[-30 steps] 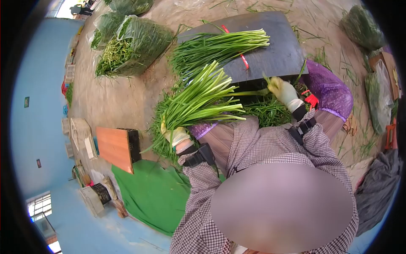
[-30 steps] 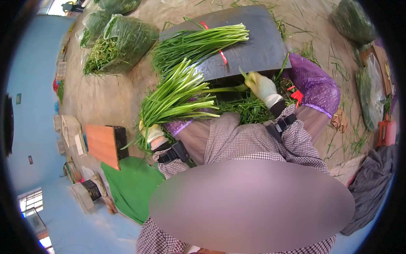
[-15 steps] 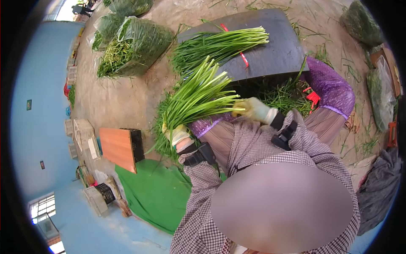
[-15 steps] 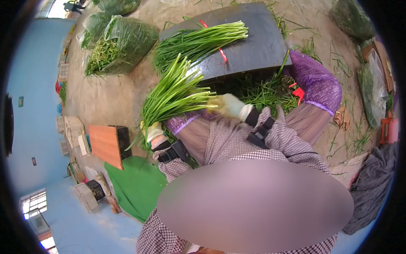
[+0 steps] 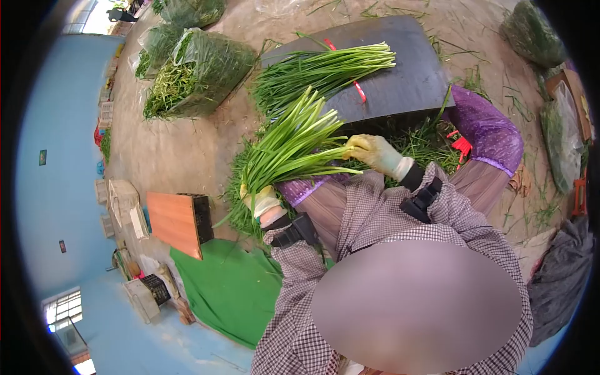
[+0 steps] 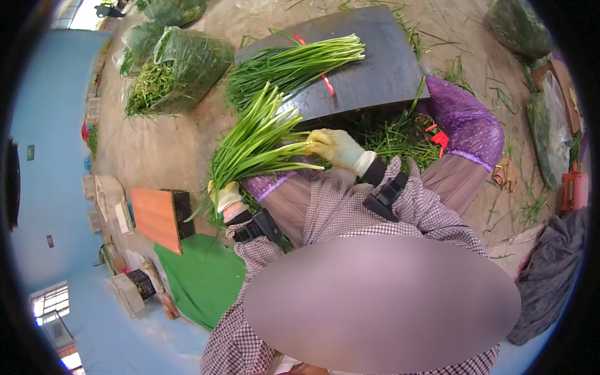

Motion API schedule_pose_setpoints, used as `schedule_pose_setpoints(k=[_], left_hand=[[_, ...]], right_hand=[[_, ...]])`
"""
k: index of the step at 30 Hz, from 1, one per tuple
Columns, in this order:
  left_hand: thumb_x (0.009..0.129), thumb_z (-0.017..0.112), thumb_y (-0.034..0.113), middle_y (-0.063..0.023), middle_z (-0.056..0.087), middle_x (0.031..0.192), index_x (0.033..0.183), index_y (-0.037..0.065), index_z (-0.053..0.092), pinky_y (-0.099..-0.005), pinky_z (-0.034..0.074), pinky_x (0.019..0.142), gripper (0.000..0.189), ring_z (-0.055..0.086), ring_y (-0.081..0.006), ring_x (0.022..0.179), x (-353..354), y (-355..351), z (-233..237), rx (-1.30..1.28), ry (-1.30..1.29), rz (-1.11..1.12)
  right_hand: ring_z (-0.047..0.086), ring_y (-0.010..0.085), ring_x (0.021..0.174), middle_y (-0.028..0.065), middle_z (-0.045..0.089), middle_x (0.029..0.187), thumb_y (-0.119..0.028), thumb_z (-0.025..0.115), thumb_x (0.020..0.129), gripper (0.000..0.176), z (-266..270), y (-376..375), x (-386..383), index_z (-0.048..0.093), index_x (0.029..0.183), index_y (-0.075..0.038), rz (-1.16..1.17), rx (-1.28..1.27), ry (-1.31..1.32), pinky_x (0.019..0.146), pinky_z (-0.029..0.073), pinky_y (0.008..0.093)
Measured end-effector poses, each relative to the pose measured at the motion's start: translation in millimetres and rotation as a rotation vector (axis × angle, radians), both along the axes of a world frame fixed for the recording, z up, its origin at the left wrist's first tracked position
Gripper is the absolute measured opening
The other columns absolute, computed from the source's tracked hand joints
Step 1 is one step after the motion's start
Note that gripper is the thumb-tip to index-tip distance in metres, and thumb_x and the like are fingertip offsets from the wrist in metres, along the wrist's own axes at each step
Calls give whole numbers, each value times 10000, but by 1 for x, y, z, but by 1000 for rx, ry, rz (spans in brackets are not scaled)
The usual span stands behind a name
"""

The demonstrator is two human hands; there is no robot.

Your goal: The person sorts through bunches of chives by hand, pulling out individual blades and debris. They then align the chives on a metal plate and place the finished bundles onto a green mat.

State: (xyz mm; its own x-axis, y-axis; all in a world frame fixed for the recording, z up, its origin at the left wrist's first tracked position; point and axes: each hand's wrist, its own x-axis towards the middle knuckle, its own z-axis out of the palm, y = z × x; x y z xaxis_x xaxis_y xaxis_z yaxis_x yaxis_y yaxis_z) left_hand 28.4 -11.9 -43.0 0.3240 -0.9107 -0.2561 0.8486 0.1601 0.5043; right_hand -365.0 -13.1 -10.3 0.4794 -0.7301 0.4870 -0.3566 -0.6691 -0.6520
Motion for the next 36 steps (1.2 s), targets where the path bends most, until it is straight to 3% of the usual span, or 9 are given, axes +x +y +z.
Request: schedule_pose_setpoints(k=[3,6,8,17,20,24,28,34,36], left_hand=[[982,481,169,-243,671,1201,1164,-72,647,-491,511,1002,345,643,-357,1101,1,7,7,20,-38,0],[983,487,180,-240,671,1202,1163,-71,646,-489,505,1008,348,640,-354,1103,12,4,-16,18,-220,11],[985,495,191,-237,671,1202,1163,-68,647,-485,502,1011,350,638,-349,1105,15,5,-18,-12,-192,-27],[1001,487,197,-229,676,1194,1161,-60,653,-472,520,989,345,647,-338,1081,-6,1,-1,28,-215,32],[1004,487,189,-228,673,1196,1181,-67,640,-471,544,957,347,661,-343,1052,54,4,-53,-46,-1854,-87],[1003,516,118,-209,671,1202,1218,-59,614,-427,556,959,296,663,-309,1064,-13,12,7,-13,-308,26],[995,536,99,-199,674,1198,1224,-50,611,-419,556,963,283,664,-292,1063,-15,15,5,107,-889,36],[987,541,92,-199,680,1190,1219,-49,617,-417,568,942,282,672,-288,1048,1,5,-14,30,-378,29],[982,540,82,-197,684,1183,1209,-50,623,-413,574,927,276,675,-286,1040,-2,4,-9,26,-276,30]], right_hand=[[645,260,985,73,657,999,-257,586,979,199,-17,8,-47,668,990,-76,-104,455,30,822,530,366],[644,249,1101,86,674,1150,-346,640,923,291,-13,11,-86,726,1140,-172,-408,723,1186,880,521,357],[652,279,1059,105,677,1142,-356,677,889,343,-24,11,-81,723,1164,-157,-477,167,626,895,513,383],[627,110,929,64,699,1046,-232,661,989,284,32,-13,75,664,1141,8,86,1069,-993,807,520,280],[614,120,901,36,683,994,-277,588,1027,278,66,-2,50,675,1109,-26,54,1076,-866,842,493,282],[568,143,953,30,607,990,-262,526,1044,236,45,0,7,627,908,-99,38,1079,-1317,934,463,341],[621,176,960,77,619,1140,-303,545,1040,255,19,7,-77,598,916,-87,110,1039,-1520,945,501,408],[703,324,924,182,709,1033,-542,583,949,576,-17,22,-122,613,1207,-28,-362,724,989,804,557,437],[690,355,1005,174,710,1084,-586,577,919,562,-1,14,-91,667,1203,-109,-507,562,670,855,545,448]])
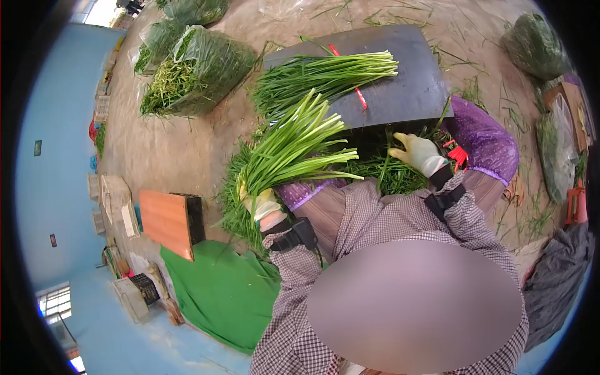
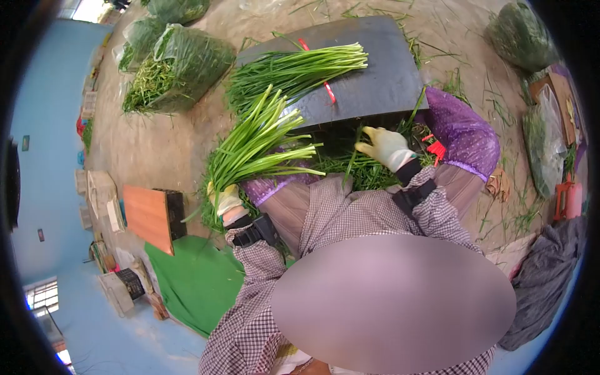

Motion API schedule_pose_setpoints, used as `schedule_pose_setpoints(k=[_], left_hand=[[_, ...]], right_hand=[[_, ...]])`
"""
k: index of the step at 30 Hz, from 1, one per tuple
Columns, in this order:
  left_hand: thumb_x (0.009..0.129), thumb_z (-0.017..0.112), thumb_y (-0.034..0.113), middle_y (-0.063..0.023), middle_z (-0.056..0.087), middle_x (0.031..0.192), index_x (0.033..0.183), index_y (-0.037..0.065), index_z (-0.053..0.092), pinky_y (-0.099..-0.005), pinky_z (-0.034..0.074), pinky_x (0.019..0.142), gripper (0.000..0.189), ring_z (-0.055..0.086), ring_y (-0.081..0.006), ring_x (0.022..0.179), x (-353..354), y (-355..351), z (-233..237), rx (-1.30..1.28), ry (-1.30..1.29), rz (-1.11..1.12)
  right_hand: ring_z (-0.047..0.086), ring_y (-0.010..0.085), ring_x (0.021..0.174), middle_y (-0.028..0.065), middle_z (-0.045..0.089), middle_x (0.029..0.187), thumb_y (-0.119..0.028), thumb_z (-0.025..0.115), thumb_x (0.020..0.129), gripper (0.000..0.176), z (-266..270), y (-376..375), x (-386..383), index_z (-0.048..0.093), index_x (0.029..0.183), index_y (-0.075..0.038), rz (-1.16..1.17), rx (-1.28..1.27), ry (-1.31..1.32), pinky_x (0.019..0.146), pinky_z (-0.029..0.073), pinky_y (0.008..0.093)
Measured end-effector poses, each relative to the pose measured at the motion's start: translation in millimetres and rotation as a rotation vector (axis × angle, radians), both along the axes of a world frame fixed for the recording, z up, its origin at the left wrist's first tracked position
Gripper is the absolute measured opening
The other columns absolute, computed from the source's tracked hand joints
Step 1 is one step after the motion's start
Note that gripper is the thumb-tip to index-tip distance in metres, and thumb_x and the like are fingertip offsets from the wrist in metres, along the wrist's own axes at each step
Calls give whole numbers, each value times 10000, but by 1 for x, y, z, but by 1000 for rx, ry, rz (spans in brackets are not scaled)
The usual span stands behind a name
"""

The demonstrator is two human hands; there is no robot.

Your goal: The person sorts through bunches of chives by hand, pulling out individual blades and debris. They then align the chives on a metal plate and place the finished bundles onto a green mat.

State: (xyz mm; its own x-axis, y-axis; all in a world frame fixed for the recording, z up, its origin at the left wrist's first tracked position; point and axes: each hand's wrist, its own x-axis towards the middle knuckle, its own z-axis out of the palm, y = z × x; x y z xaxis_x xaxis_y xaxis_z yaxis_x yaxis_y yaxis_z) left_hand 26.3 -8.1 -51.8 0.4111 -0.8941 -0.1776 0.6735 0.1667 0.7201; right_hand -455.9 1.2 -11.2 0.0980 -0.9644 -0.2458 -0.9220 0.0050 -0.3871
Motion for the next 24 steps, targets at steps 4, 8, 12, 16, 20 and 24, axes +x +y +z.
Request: schedule_pose_setpoints(k=[4,8,12,16,20,24], left_hand=[[962,544,26,-180,695,1162,1184,-54,636,-393,582,897,253,684,-269,1011,-17,6,22,13,-100,17],[939,561,-23,-160,707,1128,1173,-48,643,-373,586,862,249,692,-251,970,-22,2,32,36,-155,12],[935,576,-29,-152,714,1100,1170,-39,645,-361,592,836,246,695,-244,950,-35,1,44,81,-220,63],[917,608,-48,-155,705,1124,1196,-31,630,-361,597,848,280,693,-244,968,-37,1,49,73,9,47],[891,639,-69,-162,696,1154,1215,-32,618,-368,593,876,326,687,-250,1001,-32,-1,44,94,-65,33],[877,663,-67,-167,687,1183,1232,-23,614,-373,586,899,360,681,-254,1030,-32,2,35,58,-178,48]], right_hand=[[677,304,1024,158,713,1093,-445,612,963,423,23,-43,67,701,1114,-60,-63,-282,-728,877,517,394],[596,110,890,15,646,973,-164,648,967,234,43,-70,114,630,1127,6,-52,128,-1226,826,500,274],[597,118,893,33,657,956,-13,616,881,196,33,-72,122,651,1073,10,-28,118,-1279,811,498,278],[618,133,909,41,663,982,-19,622,900,190,43,-50,129,663,1082,15,-186,-12,-1484,857,496,267],[621,164,1055,103,651,1185,-155,591,999,189,58,-43,121,666,1129,-41,-473,52,-1804,973,493,330],[668,189,925,100,679,1075,-180,573,1024,125,33,-35,51,612,1005,-64,-426,40,-2113,930,536,351]])
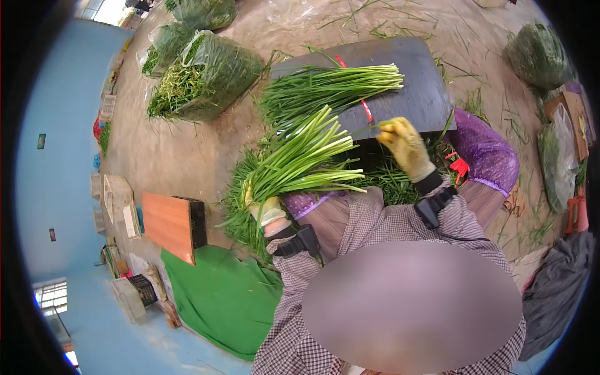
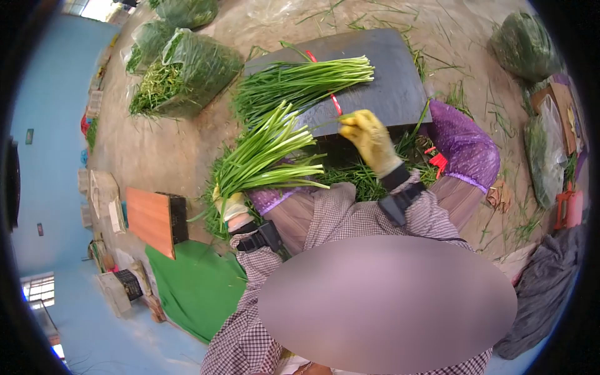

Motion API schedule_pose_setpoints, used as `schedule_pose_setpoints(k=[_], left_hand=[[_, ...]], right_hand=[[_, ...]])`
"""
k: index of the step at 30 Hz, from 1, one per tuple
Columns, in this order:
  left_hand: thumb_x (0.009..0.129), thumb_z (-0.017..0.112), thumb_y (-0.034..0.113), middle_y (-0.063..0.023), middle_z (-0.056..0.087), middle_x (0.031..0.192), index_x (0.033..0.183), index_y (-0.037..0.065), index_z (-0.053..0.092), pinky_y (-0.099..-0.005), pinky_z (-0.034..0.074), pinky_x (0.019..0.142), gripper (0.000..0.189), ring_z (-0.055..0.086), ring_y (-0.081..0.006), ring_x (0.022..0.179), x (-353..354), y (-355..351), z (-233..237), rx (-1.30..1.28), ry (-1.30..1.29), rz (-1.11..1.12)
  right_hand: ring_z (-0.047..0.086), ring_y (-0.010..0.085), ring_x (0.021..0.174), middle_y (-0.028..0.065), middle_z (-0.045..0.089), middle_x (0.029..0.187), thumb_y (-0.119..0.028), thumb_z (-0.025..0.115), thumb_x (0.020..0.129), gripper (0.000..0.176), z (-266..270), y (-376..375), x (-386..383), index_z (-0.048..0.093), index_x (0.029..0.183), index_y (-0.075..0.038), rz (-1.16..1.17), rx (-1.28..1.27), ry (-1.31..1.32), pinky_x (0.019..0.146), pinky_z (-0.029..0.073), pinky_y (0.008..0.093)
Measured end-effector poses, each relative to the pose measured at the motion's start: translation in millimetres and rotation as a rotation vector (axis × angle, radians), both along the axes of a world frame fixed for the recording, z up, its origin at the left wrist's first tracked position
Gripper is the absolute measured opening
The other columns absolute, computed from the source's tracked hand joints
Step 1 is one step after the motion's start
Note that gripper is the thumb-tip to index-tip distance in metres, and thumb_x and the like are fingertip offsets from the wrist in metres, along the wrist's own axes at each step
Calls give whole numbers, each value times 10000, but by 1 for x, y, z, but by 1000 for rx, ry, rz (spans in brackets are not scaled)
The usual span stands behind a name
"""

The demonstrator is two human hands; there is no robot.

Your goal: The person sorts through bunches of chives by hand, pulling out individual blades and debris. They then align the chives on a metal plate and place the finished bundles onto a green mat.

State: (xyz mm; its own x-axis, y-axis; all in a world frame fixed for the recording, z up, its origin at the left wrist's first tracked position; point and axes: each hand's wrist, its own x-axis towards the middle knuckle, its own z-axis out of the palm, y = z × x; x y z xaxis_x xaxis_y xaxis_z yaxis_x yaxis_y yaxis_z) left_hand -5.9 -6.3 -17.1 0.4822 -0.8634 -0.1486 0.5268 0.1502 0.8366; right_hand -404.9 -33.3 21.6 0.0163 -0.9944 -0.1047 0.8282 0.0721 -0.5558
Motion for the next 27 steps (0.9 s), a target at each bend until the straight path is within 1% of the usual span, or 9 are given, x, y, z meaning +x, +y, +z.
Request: schedule_pose_setpoints(k=[4,9,13,17,19,21,23,26,27], left_hand=[[898,642,-51,-175,673,1215,1247,-9,611,-380,582,911,353,677,-259,1046,-7,4,6,-14,28,60],[937,588,-24,-187,666,1224,1237,-14,611,-382,584,908,301,675,-266,1045,-6,-5,6,-10,252,99],[935,587,-23,-188,681,1184,1202,-36,619,-376,592,878,269,684,-263,1009,7,-5,-6,-64,174,0],[915,601,-35,-173,708,1112,1155,-44,641,-370,592,852,244,697,-258,951,1,-1,9,-30,25,-55],[921,592,-28,-182,706,1127,1158,-45,643,-380,592,856,243,695,-263,963,13,-1,-1,104,-351,-54],[934,576,-10,-190,702,1168,1181,-49,642,-386,587,866,259,692,-279,983,15,2,-2,65,134,47],[937,575,-5,-180,703,1180,1202,-50,636,-381,582,875,276,691,-282,992,53,1,-40,28,147,-68],[978,535,67,-164,687,1235,1250,-49,617,-389,532,959,307,663,-281,1072,78,5,-62,154,-350,-150],[989,518,87,-167,679,1251,1257,-48,613,-396,517,981,314,652,-281,1097,68,8,-48,253,-794,-184]], right_hand=[[653,222,1036,92,670,1108,-298,628,976,270,-110,16,-118,635,1081,-50,319,197,953,927,510,426],[685,311,1075,147,700,1154,-527,678,863,623,-23,36,-79,639,1290,-74,537,-39,2335,942,496,473],[658,180,751,91,663,931,-378,754,867,356,49,13,16,674,1022,-68,54,-219,1417,700,535,302],[646,285,779,87,639,876,-299,623,950,224,39,-3,48,649,951,-76,-66,-510,1608,720,520,378],[633,299,799,120,622,861,-245,590,963,215,41,-1,42,644,919,-42,-134,-590,1514,752,503,372],[634,292,821,121,617,834,-257,566,982,246,36,5,21,632,896,-35,-112,-379,1397,773,495,368],[648,289,850,125,635,851,-277,559,991,280,11,9,-13,635,884,-30,-52,-196,1429,784,498,362],[688,275,977,118,697,910,-391,591,967,352,-35,17,-66,697,960,-55,347,123,2044,828,509,378],[680,276,1033,114,704,983,-433,611,943,373,-36,23,-74,705,1039,-85,655,222,2222,859,507,403]])
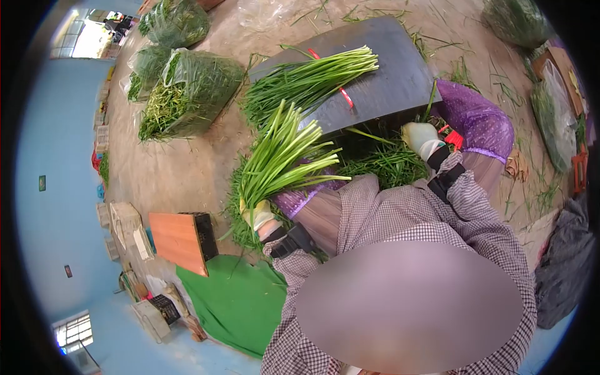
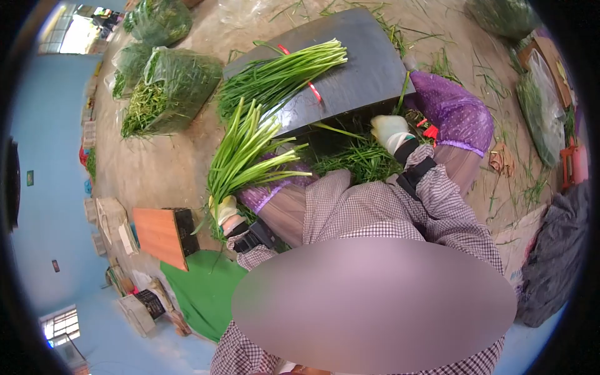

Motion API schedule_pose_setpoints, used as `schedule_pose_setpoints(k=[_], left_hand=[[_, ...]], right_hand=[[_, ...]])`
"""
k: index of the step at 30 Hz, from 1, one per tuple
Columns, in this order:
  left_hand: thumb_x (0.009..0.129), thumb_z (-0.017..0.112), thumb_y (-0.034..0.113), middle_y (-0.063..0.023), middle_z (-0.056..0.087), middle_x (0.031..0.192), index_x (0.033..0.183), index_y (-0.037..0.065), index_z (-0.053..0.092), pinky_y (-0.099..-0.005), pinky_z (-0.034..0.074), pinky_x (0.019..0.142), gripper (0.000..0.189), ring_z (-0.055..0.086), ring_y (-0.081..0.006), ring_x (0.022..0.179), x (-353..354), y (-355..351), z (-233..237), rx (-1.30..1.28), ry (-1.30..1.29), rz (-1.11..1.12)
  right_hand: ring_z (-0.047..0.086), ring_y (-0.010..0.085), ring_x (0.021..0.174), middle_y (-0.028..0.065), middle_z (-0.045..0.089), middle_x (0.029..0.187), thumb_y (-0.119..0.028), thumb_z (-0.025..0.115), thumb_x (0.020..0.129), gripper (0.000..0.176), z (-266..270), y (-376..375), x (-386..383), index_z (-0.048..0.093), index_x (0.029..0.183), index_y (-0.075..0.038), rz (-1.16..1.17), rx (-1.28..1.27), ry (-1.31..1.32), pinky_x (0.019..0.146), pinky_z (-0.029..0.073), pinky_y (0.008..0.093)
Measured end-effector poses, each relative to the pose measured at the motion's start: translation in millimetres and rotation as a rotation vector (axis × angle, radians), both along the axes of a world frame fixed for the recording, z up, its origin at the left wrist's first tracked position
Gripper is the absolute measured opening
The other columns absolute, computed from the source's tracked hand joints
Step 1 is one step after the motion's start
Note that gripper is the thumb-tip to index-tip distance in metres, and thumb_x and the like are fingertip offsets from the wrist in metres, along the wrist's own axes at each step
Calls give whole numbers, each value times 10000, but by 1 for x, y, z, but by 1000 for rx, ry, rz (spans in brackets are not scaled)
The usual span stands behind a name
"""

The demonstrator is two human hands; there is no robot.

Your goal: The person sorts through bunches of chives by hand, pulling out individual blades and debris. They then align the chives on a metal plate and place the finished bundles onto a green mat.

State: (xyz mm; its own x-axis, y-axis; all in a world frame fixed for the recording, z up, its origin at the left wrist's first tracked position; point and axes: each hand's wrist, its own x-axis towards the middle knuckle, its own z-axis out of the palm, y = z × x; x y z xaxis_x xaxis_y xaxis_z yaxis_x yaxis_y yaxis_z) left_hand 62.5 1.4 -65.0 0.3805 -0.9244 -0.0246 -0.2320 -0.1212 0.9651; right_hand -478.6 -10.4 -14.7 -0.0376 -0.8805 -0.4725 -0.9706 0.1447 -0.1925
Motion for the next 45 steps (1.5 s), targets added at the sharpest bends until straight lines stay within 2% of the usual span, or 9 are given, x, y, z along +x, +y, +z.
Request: schedule_pose_setpoints(k=[8,13,17,21,24,32,39,42,45], left_hand=[[922,581,188,-144,709,1191,1206,64,685,-419,505,946,327,650,-320,1117,-32,-6,52,273,-847,-105],[893,606,231,-152,709,1180,1185,104,711,-449,510,916,336,643,-365,1122,-31,-6,60,442,-1148,-137],[900,610,232,-135,698,1216,1230,84,675,-412,495,936,368,641,-328,1124,-27,-2,55,473,-1138,-173],[891,619,241,-179,676,1249,1266,61,649,-441,488,947,417,627,-370,1143,-3,-3,25,464,-1162,-198],[889,621,241,-180,674,1255,1269,60,647,-440,486,951,421,625,-369,1148,-18,-1,38,481,-1056,-149],[884,626,240,-181,667,1270,1278,59,641,-437,481,961,433,621,-367,1160,-31,-3,51,504,-909,-32],[880,631,240,-182,662,1284,1285,57,637,-435,477,970,444,618,-366,1171,-44,11,67,576,-777,91],[869,639,241,-182,662,1285,1282,56,640,-430,475,977,453,617,-356,1180,-66,14,91,542,-822,50],[872,647,233,-192,665,1277,1276,59,643,-407,488,968,440,625,-337,1175,-56,4,72,497,-929,-74]], right_hand=[[607,327,1184,171,644,1272,-386,703,847,633,-12,-19,106,551,1371,-64,323,-598,-669,1023,437,423],[652,295,994,99,683,1026,-266,528,951,242,-49,-33,127,697,972,-94,362,-624,-826,867,520,414],[659,281,977,73,684,978,-278,531,956,236,-50,-24,64,689,973,-103,437,-722,-548,861,529,413],[632,262,1162,95,680,1153,-420,648,899,397,-75,-17,11,703,1155,-121,157,282,94,955,501,404],[630,263,1202,97,667,1251,-498,732,828,518,-32,0,26,703,1209,-148,309,236,254,1039,446,465],[656,335,1034,152,685,1126,-348,708,876,402,-28,-15,155,675,1153,-58,91,-182,-1204,913,510,382],[683,340,936,146,714,969,-315,651,867,255,-47,-18,107,689,950,-78,230,-424,-834,814,527,463],[698,358,949,154,730,978,-349,661,879,333,-43,-34,79,732,1116,-126,321,117,-206,837,546,455],[691,358,979,169,720,1051,-385,683,873,448,-6,-51,101,687,1249,-141,286,-263,-428,860,547,449]])
